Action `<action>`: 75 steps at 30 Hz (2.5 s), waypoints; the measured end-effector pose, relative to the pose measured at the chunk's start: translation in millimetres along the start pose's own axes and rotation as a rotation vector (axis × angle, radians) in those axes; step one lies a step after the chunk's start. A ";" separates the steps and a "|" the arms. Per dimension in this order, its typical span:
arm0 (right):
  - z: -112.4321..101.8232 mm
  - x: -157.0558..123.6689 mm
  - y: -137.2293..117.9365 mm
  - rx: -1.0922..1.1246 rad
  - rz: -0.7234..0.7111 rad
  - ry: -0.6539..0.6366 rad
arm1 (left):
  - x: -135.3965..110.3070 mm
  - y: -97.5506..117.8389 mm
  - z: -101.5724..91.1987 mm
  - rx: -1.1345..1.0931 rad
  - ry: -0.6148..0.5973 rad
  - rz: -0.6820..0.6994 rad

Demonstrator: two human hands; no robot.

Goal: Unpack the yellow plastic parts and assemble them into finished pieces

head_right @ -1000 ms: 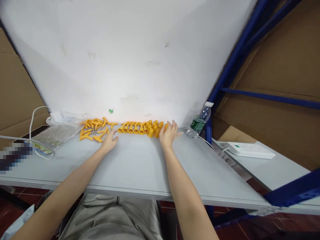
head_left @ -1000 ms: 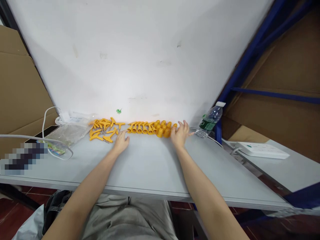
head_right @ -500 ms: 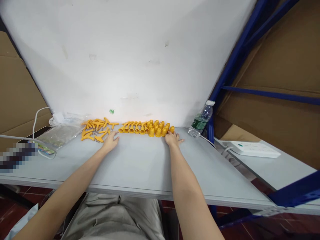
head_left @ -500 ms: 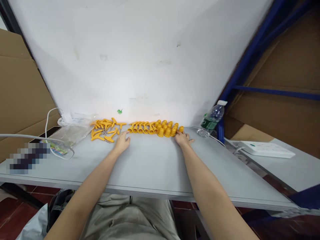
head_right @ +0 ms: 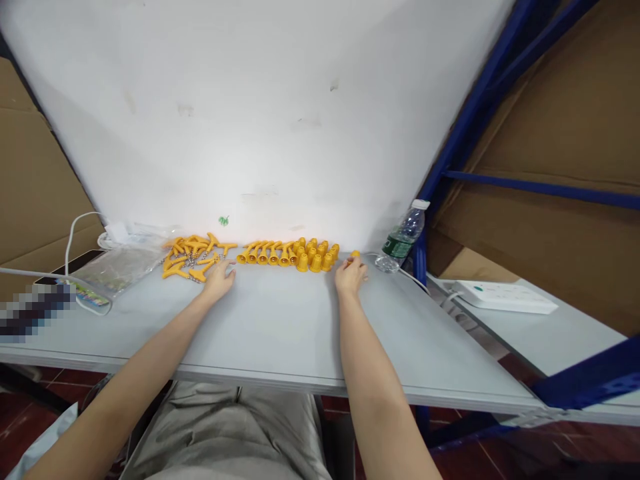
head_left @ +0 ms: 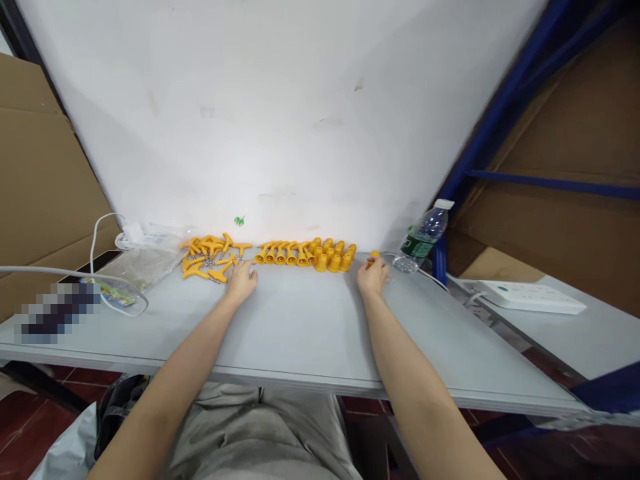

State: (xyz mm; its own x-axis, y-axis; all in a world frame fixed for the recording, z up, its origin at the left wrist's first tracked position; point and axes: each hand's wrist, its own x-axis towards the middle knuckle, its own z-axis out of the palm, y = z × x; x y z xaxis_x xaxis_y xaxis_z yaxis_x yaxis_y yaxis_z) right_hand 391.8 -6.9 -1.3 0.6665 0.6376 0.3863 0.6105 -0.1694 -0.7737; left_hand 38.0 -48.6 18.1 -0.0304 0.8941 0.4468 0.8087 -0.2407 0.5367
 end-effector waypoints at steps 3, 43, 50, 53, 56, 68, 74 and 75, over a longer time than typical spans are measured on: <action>-1.6 0.1 -1.9 0.176 -0.109 0.093 | 1.4 -3.8 -10.6 0.181 0.069 -0.123; 20.3 -91.4 -100.1 0.314 -0.689 -0.516 | 5.6 -13.7 -20.0 -0.050 0.170 0.000; 18.0 -93.0 -103.2 0.329 -0.698 -0.590 | 5.3 -11.0 -18.6 -0.068 0.146 0.102; 15.9 -95.7 -106.6 0.377 -0.734 -0.633 | 4.5 -9.0 -17.3 -0.076 0.103 0.152; 12.0 -95.7 -109.5 0.438 -0.730 -0.680 | 3.5 -7.6 -17.6 -0.064 0.070 0.157; -5.5 -103.8 -123.9 0.563 -0.264 -0.860 | -1.1 7.7 -23.2 -0.036 0.077 0.250; -20.3 -98.9 -128.8 0.567 -0.100 -1.101 | 0.0 6.4 -21.5 -0.045 0.098 0.207; -22.9 -97.6 -129.0 0.580 -0.111 -1.128 | 0.0 6.2 -21.5 -0.048 0.098 0.209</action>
State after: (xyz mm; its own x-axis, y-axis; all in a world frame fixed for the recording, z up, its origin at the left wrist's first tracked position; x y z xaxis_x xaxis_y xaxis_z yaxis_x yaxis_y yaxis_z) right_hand 257.8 -64.5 72.3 -0.2824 0.9583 0.0437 0.1738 0.0959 -0.9801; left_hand 30.4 -58.2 36.9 0.0759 0.7830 0.6174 0.7748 -0.4361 0.4577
